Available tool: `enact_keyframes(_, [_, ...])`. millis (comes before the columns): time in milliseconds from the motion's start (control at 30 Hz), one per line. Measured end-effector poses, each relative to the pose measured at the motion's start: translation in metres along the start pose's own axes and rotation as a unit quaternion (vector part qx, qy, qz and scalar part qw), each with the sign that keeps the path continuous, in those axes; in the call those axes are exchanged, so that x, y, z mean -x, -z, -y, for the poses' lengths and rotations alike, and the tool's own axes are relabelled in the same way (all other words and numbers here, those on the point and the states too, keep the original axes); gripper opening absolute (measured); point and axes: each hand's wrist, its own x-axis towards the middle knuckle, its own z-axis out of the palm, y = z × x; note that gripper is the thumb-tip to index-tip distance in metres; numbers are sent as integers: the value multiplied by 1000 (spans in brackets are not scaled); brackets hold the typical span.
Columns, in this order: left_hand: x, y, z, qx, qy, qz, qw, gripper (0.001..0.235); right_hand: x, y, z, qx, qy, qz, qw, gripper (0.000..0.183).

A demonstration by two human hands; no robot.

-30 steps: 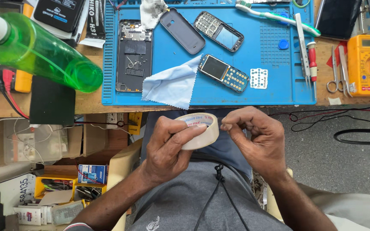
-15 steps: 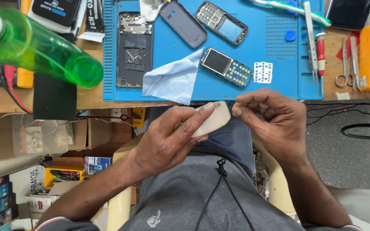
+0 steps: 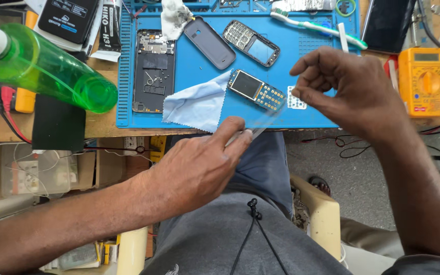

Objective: The person applies a transparent adhesive film to the keypad area of a disassembled mobile phone. They use tweezers to position the film and a metal tool to press it down, then trim the excess with scissors.

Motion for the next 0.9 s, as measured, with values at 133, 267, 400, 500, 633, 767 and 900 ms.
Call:
enact_keyframes(133, [-7,-2,-1,26,1,7,1000,45,-20,15,-9,35,21,-13,999,24])
enact_keyframes(267, [-10,-5,3,51,10,14,999,41,-26,13,-15,58,42,-5,997,24])
enact_keyframes(400, [-9,-10,7,88,-28,-28,995,41,-29,8,-19,96,63,-6,993,24])
enact_keyframes(500, [-13,-12,10,133,-4,7,991,42,-33,2,-23,74,65,-11,995,25])
enact_keyframes(633, [-17,-16,13,142,-7,9,990,42,-35,-9,-35,8,41,-20,999,27])
enact_keyframes(767, [-21,-15,14,139,6,28,990,42,-36,-14,-46,-111,-24,-9,994,31])
enact_keyframes(900, [-25,-10,12,155,50,68,984,44,-37,-6,-51,-158,-44,-5,987,32])
